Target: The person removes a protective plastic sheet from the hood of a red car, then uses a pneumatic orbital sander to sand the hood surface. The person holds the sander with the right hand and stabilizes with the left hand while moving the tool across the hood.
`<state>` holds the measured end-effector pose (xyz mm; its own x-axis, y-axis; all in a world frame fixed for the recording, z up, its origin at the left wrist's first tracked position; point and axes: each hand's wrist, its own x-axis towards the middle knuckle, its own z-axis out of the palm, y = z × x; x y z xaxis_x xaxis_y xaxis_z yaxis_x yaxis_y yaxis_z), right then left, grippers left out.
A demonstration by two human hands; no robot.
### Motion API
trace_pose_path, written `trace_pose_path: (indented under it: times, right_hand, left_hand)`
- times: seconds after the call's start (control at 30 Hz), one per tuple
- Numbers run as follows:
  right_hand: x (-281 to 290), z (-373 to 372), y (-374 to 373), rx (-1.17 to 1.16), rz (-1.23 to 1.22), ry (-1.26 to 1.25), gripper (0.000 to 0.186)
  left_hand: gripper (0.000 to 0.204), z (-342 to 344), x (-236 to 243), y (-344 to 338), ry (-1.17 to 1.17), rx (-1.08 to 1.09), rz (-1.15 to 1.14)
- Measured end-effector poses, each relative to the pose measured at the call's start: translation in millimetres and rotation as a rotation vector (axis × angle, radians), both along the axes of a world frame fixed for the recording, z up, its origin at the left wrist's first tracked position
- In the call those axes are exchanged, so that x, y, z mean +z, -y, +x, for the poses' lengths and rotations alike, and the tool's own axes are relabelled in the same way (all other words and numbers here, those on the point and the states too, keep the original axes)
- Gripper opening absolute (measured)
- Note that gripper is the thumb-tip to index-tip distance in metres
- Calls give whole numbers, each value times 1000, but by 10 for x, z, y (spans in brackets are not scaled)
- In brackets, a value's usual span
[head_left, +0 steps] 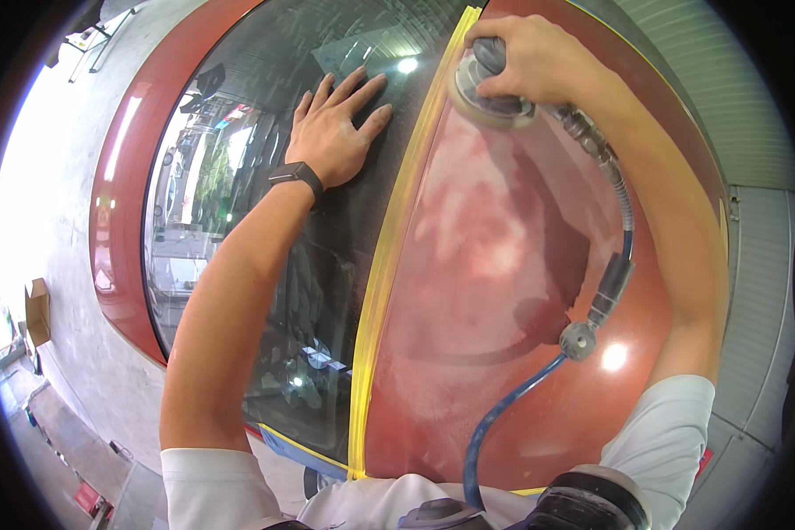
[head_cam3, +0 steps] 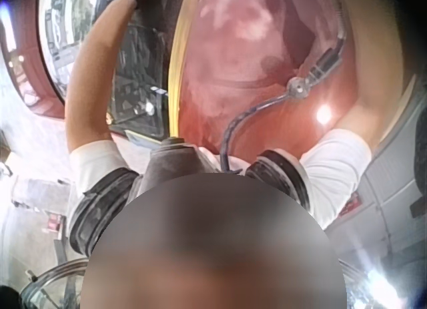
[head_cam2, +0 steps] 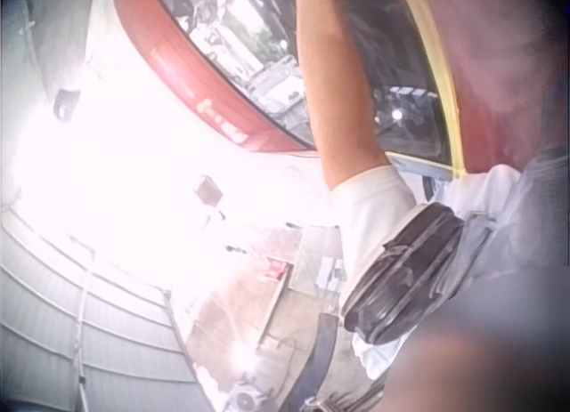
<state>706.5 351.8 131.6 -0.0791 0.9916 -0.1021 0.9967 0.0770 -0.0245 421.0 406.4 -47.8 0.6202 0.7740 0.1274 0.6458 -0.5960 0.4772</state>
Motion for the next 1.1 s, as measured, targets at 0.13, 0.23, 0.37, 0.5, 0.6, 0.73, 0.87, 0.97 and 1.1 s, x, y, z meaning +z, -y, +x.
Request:
trace_pose_path:
  times: [0.13, 0.23, 0.37, 0.5, 0.6, 0.73, 0.87, 0.97, 1.1]
  right_hand:
    - [139, 232, -244, -250, -43, 89, 65]
    - [195, 469, -401, -292, 54, 136, 65]
    - [193, 346, -341, -236, 6, 91, 67]
    - [126, -29, -164, -158, -60, 118, 69]
    - [140, -65, -247, -166, -34, 122, 68]
    - [188, 163, -568, -245, -34, 115, 68]
    - [155, 259, -612, -260, -42, 92, 63]
    - [104, 74, -351, -50, 39, -6, 62]
    - [179, -159, -20, 17, -74, -71, 61]
  left_hand:
    - [64, -37, -15, 15, 1, 5, 21]
    - [64, -51, -18, 43, 2, 8, 5]
    - [64, -59, -7, 51, 6, 10, 11]
    - [64, -41, 2, 25, 13, 5, 6]
    - [63, -38, 7, 17, 15, -3, 25]
    - [64, -62, -3, 87, 26, 15, 21]
    - [64, -64, -5, 105, 10, 21, 13]
    - [64, -33, 12, 53, 7, 22, 19]
    - [65, -2, 52, 22, -24, 26, 17]
